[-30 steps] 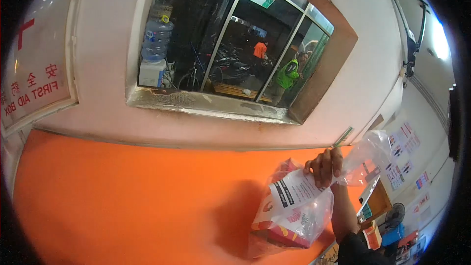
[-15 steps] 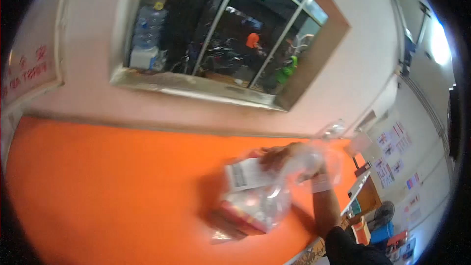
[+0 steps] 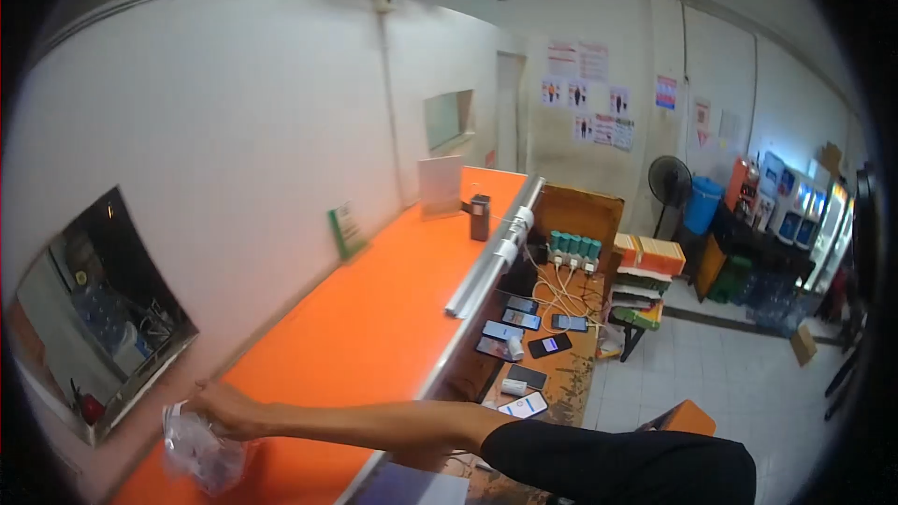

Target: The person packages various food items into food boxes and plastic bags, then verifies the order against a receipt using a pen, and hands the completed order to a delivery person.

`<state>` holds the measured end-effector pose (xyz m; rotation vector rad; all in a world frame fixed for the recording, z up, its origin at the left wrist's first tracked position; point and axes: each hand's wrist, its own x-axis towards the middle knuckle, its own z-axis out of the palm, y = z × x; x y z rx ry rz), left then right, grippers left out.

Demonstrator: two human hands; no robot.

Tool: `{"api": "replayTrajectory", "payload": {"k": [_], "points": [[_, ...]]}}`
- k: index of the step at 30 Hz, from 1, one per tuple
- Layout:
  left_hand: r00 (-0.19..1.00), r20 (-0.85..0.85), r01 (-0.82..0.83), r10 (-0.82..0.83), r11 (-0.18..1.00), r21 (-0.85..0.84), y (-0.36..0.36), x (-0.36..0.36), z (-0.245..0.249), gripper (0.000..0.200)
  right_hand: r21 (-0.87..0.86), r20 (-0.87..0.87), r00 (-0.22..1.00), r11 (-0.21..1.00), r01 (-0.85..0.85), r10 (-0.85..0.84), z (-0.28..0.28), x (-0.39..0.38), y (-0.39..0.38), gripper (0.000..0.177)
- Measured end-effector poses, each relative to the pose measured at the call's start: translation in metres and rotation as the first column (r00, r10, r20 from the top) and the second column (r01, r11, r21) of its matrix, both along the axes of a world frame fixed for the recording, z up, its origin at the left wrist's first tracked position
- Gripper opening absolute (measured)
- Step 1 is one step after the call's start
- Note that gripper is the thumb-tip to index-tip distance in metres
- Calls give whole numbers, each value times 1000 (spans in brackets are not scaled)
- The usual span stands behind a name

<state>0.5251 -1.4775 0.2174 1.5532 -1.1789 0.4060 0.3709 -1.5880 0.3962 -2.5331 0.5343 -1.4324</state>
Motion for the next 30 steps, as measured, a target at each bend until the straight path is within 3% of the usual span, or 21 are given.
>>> {"api": "replayTrajectory", "payload": {"k": [1, 2, 4, 5, 8, 10, 13, 17, 19, 21, 25, 27, 28, 30], "points": [[999, 8, 32, -32, 999, -9, 17, -30, 10, 21, 195, -16, 1000, 981, -6, 9, 33, -32, 40, 17], [998, 17, 65, -64, 998, -10, 33, -64, 21, 21, 195, 9, 1000, 981, -6, 5, 52, -67, 58, 17], [988, 58, 146, -145, 989, -16, 61, -127, 39, 21, 388, 495, 867, 879, -277, 55, 77, -131, 84, 17], [979, 80, 187, -186, 982, -16, 72, -157, 46, 22, 333, 479, 877, 932, -141, -39, 83, -163, 88, 15], [951, 137, 281, -276, 960, -17, 97, -236, 55, 22, 165, 617, 787, 980, -107, -18, 99, -279, 112, 16], [939, 163, 309, -303, 951, -10, 105, -294, 57, 22, 57, 606, 794, 993, -99, 45, 110, -382, 144, 16], [931, 198, 317, -307, 948, -19, 102, -378, 52, 23, 21, 583, 809, 994, -111, 78, 54, -515, 120, 20], [919, 282, 298, -276, 954, -35, 70, -486, 43, 24, 222, 571, 820, 955, -197, 37, -13, -713, 86, 20], [899, 380, 253, -215, 966, -50, 35, -547, 67, 23, 305, 582, 813, 925, -225, 6, -27, -795, 66, 20], [859, 503, 160, -98, 984, -83, -5, -602, 88, 23, 378, 606, 794, 898, -227, -54, -41, -857, 55, 20], [882, 469, 44, -43, 999, 9, -70, -635, 52, 29, 458, 647, 747, 862, -218, -154, -72, -945, 48, 20], [997, -34, 72, -70, 995, 63, -90, -636, 34, 31, 473, 667, 720, 854, -214, -190, -82, -976, 42, 20], [998, -24, 59, -58, 996, 59, -95, -634, 33, 31, 480, 679, 704, 851, -212, -208, -87, -989, 43, 20], [929, 348, -96, 124, 991, -96, -102, -639, 28, 31, 493, 685, 692, 844, -210, -228, -90, -1011, 36, 20]]}}
